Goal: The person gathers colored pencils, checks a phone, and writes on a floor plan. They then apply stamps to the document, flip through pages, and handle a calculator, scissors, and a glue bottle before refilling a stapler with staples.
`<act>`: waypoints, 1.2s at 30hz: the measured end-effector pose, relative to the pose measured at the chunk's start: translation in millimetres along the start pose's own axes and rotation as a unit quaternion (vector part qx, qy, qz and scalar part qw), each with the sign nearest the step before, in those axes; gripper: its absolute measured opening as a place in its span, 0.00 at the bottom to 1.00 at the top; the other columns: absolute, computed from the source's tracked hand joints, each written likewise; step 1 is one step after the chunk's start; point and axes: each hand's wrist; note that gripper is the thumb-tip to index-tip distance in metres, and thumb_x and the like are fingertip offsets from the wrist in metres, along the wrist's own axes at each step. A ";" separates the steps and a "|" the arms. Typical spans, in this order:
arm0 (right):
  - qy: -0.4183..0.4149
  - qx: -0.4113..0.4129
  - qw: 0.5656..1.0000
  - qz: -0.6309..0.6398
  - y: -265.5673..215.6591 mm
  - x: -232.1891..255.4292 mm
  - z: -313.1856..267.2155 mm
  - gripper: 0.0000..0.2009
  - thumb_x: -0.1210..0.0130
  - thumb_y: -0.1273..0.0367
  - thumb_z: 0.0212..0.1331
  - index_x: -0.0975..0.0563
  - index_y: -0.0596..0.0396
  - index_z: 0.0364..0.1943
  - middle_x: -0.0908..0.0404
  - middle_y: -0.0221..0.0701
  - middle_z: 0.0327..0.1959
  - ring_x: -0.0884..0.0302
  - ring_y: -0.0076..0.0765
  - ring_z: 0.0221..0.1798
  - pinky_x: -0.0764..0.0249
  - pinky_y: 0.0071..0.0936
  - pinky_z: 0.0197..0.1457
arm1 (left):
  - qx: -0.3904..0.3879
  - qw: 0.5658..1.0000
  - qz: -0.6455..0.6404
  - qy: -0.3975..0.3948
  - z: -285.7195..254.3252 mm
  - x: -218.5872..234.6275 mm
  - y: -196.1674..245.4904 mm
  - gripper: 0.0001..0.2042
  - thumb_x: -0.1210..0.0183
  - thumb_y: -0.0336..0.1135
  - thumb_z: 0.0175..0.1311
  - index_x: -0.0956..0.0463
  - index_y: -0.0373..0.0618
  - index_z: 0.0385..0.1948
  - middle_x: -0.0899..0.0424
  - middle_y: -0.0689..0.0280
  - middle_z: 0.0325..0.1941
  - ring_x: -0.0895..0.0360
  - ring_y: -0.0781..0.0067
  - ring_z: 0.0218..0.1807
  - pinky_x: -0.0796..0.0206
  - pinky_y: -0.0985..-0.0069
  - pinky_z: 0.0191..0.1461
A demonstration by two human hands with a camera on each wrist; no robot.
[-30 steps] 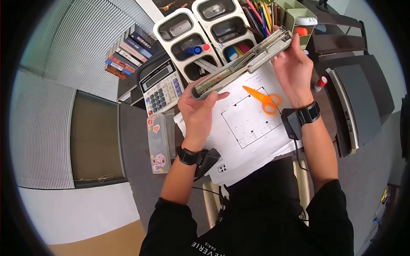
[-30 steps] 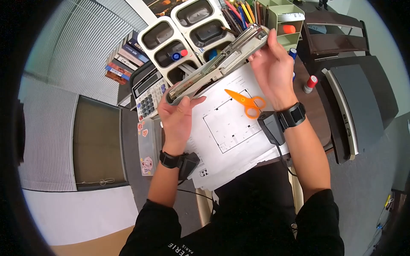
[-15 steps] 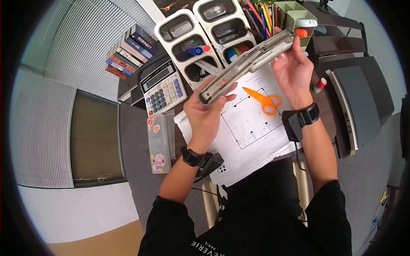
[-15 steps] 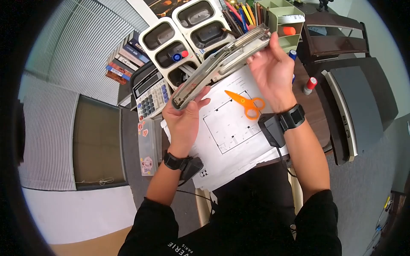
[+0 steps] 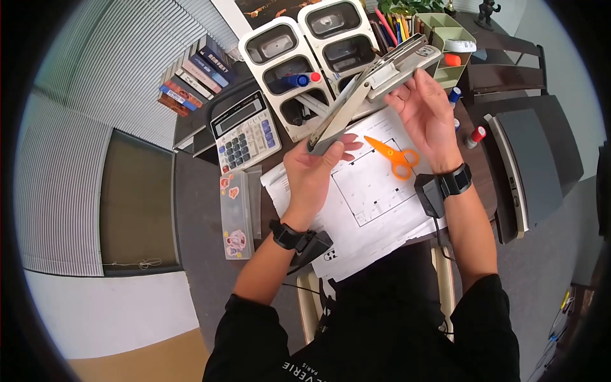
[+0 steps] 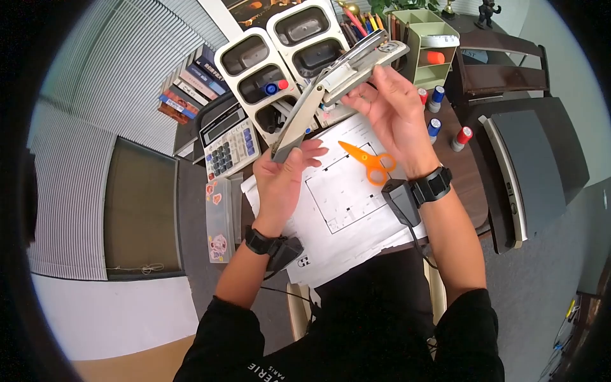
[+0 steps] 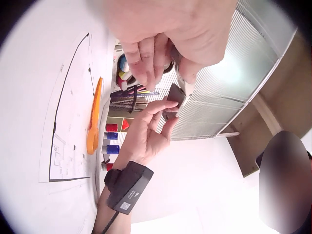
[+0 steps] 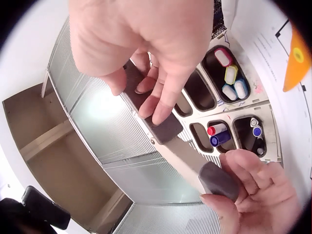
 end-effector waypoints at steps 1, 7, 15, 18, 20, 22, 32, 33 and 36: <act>0.000 0.001 1.000 -0.001 -0.5 -0.2 0.6 0.18 0.50 0.61 0.75 0.25 0.63 0.56 0.18 0.38 0.53 0.18 0.35 0.52 0.21 0.38 0.59 | 0.000 1.000 0.000 -0.001 0.0 -1.1 0.7 0.21 0.36 0.32 0.68 0.27 0.32 0.59 0.14 0.51 0.49 0.14 0.56 0.49 0.23 0.70 0.48; 0.056 -0.017 0.998 -0.031 1.7 -3.3 -1.9 0.16 0.51 0.63 0.75 0.24 0.63 0.54 0.17 0.37 0.51 0.18 0.32 0.51 0.18 0.37 0.56 | -0.007 0.998 0.058 0.021 -3.4 -4.6 6.2 0.20 0.37 0.29 0.68 0.27 0.31 0.59 0.14 0.50 0.49 0.13 0.60 0.43 0.23 0.73 0.43; 0.073 -0.069 0.991 -0.087 4.3 -2.1 0.5 0.12 0.53 0.68 0.75 0.25 0.63 0.52 0.17 0.36 0.48 0.17 0.30 0.49 0.16 0.35 0.55 | -0.076 0.994 0.059 0.045 0.2 0.3 7.2 0.20 0.37 0.31 0.68 0.27 0.33 0.59 0.15 0.49 0.51 0.14 0.59 0.42 0.26 0.69 0.44; 0.075 -0.067 0.989 -0.106 9.1 -3.9 -0.8 0.13 0.53 0.68 0.75 0.26 0.63 0.54 0.17 0.36 0.49 0.17 0.32 0.49 0.17 0.35 0.56 | -0.078 0.994 0.054 0.047 -1.9 0.8 6.8 0.20 0.37 0.30 0.68 0.27 0.32 0.59 0.15 0.49 0.50 0.14 0.59 0.42 0.26 0.69 0.44; 0.077 -0.049 0.990 -0.111 10.4 -6.5 -0.1 0.13 0.53 0.68 0.75 0.27 0.63 0.55 0.18 0.37 0.50 0.17 0.33 0.50 0.17 0.35 0.58 | -0.081 0.994 0.047 0.046 -1.6 -2.2 8.1 0.20 0.36 0.30 0.68 0.26 0.31 0.58 0.14 0.49 0.49 0.13 0.59 0.42 0.25 0.69 0.44; 0.082 -0.039 0.989 -0.116 11.0 -12.2 0.0 0.15 0.54 0.69 0.75 0.31 0.63 0.60 0.19 0.38 0.55 0.18 0.35 0.54 0.19 0.36 0.60 | -0.080 0.990 0.111 0.044 -2.3 -7.7 9.8 0.18 0.37 0.28 0.68 0.25 0.30 0.56 0.13 0.50 0.47 0.13 0.59 0.41 0.24 0.71 0.43; 0.048 0.004 0.996 -0.072 13.1 -20.5 -5.6 0.23 0.52 0.68 0.75 0.39 0.57 0.70 0.23 0.38 0.62 0.23 0.37 0.62 0.24 0.40 0.64 | -0.023 0.985 0.169 0.018 -4.4 -12.0 10.6 0.15 0.36 0.28 0.66 0.22 0.29 0.52 0.12 0.53 0.43 0.13 0.63 0.41 0.23 0.76 0.41; 0.057 0.011 0.994 -0.096 12.3 -21.2 -4.9 0.23 0.52 0.66 0.75 0.38 0.56 0.69 0.23 0.37 0.62 0.24 0.38 0.64 0.25 0.43 0.65 | -0.017 0.980 0.198 0.001 -3.8 -9.3 7.0 0.15 0.35 0.28 0.66 0.21 0.30 0.51 0.12 0.54 0.42 0.13 0.64 0.41 0.23 0.77 0.41; 0.065 0.013 0.993 -0.093 9.4 -25.1 -4.5 0.23 0.52 0.66 0.74 0.38 0.56 0.69 0.22 0.37 0.61 0.24 0.36 0.63 0.25 0.43 0.64 | -0.006 0.975 0.223 -0.005 -2.5 -6.9 4.0 0.14 0.35 0.29 0.66 0.20 0.31 0.49 0.12 0.57 0.39 0.13 0.66 0.41 0.23 0.77 0.41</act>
Point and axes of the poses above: each hand's wrist, its own z-axis towards the middle knuckle, its own x-axis out of the back of the hand, y = z × x
